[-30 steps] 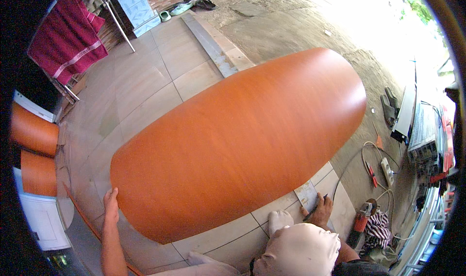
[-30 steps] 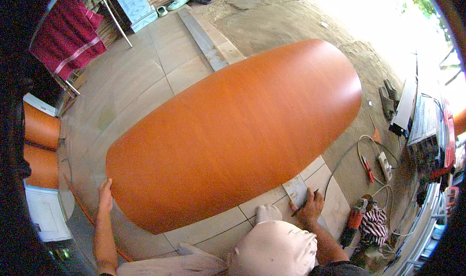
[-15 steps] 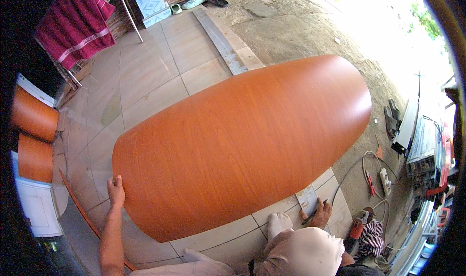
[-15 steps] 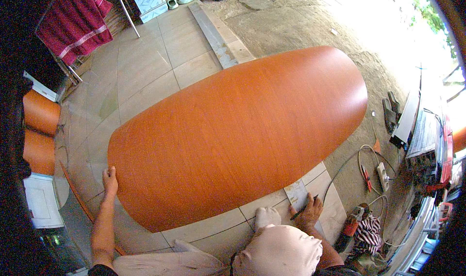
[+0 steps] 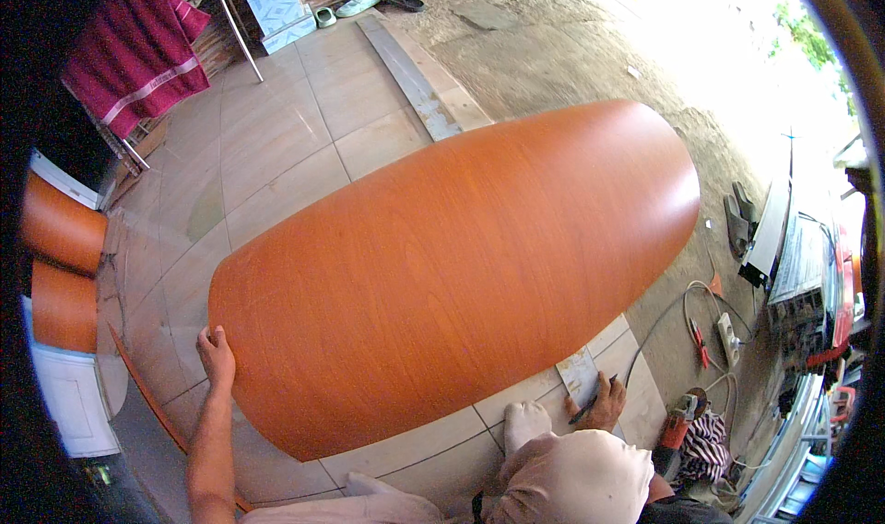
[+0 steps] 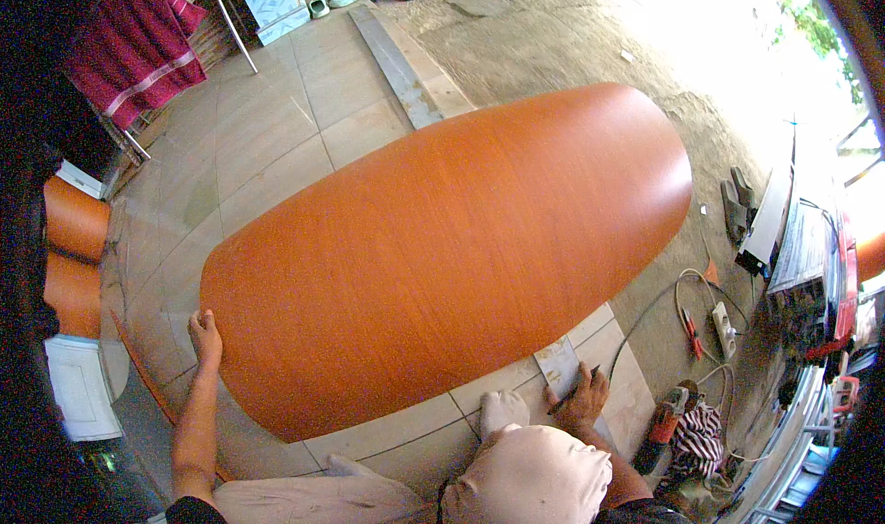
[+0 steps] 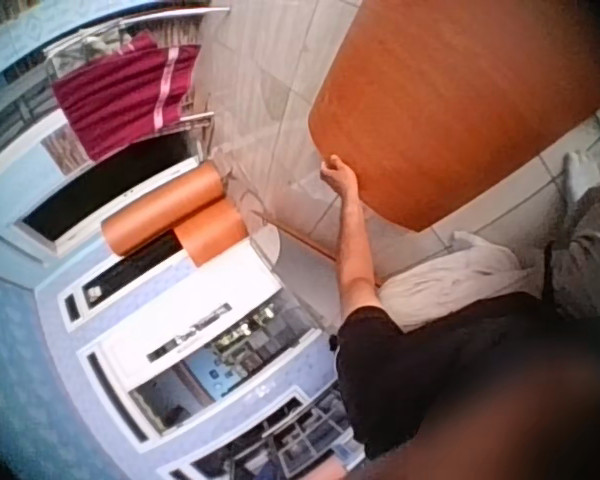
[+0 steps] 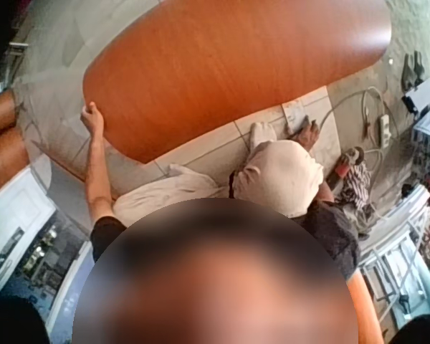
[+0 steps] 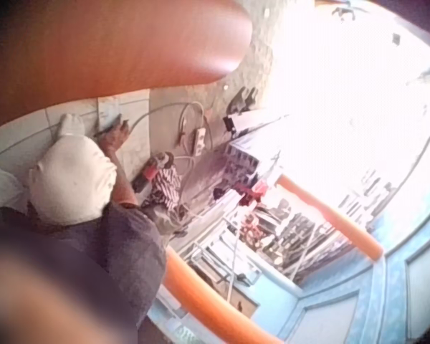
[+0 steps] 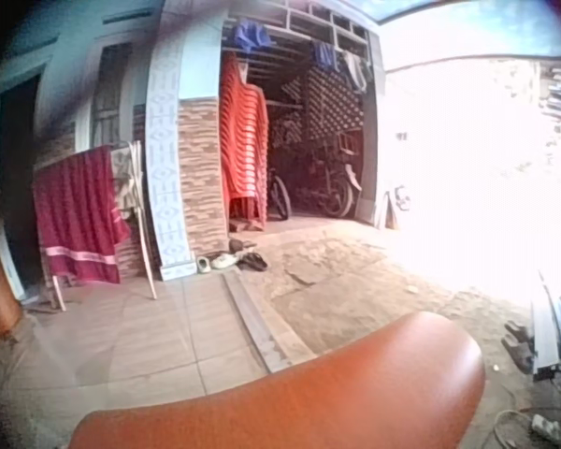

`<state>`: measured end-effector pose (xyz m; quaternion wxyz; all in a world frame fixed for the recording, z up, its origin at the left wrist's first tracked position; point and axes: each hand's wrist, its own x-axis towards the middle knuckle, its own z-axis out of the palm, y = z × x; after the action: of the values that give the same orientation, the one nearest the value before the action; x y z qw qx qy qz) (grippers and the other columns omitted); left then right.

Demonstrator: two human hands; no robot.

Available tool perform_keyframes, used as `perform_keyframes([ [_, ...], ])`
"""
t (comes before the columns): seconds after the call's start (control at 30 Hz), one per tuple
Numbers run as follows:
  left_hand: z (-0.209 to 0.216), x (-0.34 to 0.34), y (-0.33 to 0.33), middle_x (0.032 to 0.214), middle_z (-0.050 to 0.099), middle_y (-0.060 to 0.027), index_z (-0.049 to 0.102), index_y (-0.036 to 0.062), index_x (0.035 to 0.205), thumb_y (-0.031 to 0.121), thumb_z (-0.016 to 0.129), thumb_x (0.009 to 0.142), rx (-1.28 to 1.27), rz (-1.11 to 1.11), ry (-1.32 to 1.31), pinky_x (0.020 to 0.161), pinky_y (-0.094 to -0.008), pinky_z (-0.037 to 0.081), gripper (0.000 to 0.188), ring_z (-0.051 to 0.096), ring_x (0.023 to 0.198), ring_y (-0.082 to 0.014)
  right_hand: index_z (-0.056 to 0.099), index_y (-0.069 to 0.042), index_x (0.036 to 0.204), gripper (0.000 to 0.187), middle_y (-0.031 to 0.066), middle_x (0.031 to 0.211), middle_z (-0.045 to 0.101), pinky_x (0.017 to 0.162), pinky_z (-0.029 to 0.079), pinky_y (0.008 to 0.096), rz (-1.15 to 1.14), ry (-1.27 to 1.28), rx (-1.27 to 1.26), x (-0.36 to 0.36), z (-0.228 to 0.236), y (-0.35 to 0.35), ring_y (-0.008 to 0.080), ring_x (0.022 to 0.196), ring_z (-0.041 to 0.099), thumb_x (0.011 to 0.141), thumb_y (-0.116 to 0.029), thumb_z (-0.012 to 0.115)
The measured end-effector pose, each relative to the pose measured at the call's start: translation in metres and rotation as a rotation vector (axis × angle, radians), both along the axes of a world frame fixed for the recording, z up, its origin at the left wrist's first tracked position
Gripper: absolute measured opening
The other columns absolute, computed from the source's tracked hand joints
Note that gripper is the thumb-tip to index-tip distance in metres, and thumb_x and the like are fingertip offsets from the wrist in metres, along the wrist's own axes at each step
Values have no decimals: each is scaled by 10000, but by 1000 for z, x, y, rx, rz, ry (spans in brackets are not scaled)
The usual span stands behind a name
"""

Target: The person marks a large grey sheet with a pen and ruler, then uses an angle grinder to cut it into two pieces. The person then flips the sheet to reveal an orange side, measures it with a tape measure, and marks it with a pen.

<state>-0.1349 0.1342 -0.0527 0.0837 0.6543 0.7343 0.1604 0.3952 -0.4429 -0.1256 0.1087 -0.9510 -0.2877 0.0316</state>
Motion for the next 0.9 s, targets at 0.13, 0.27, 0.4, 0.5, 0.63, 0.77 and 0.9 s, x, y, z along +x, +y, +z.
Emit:
perform_keyframes([
  [0.13, -4, -1, 7, 1258, 618, -266, 529, -48, 1332, 425, 512, 1064, -14, 38, -72, 991, -489, 480, 544, 614, 1164, -411, 500, -54, 1416, 945, 332, 1364, 506, 1113, 346, 589, 32, -40, 29, 0, 2, 1, 498, 1274, 462, 659, -481, 871],
  [0.27, -8, -1, 13, 1219, 656, -265, 560, -52, 1283, 430, 517, 1060, 4, 53, -71, 962, -479, 498, 532, 641, 1130, -409, 530, -42, 1392, 926, 330, 1336, 530, 1109, 350, 589, 25, -49, 59, 0, 4, 3, 501, 1254, 478, 650, -478, 872],
  [0.4, -10, 0, 17, 1222, 662, -261, 581, -44, 1255, 425, 520, 1059, 14, 53, -38, 949, -472, 505, 511, 645, 1129, -410, 533, -48, 1400, 938, 311, 1338, 532, 1116, 346, 582, -2, -52, 31, -1, 3, 3, 491, 1262, 475, 637, -472, 878],
  [0.5, -11, 3, 16, 1206, 665, -255, 583, -37, 1252, 418, 515, 1063, 65, 60, -34, 947, -478, 502, 497, 648, 1114, -411, 529, -54, 1407, 946, 288, 1347, 523, 1123, 340, 571, -25, -3, 8, -1, 1, 2, 470, 1274, 463, 634, -470, 882],
  [0.63, -9, 4, 14, 1199, 668, -254, 585, -32, 1240, 417, 512, 1065, 45, 41, -23, 949, -485, 500, 488, 647, 1113, -411, 523, -57, 1402, 951, 265, 1339, 510, 1123, 339, 561, -4, -56, -9, -1, 0, 2, 449, 1270, 455, 630, -477, 884],
  [0.77, -7, 5, 13, 1198, 667, -262, 584, -32, 1229, 422, 506, 1067, 21, 53, -28, 952, -492, 498, 489, 646, 1116, -418, 525, -59, 1396, 949, 254, 1322, 510, 1117, 340, 559, 13, -59, 14, -1, 6, 5, 442, 1256, 458, 628, -485, 883],
  [0.9, -7, 5, 14, 1175, 673, -267, 582, -29, 1226, 424, 502, 1066, 32, 42, -17, 942, -503, 501, 487, 652, 1103, -430, 528, -58, 1390, 945, 248, 1304, 513, 1112, 342, 557, -7, -27, 0, -2, 14, 9, 440, 1244, 461, 626, -485, 884],
])
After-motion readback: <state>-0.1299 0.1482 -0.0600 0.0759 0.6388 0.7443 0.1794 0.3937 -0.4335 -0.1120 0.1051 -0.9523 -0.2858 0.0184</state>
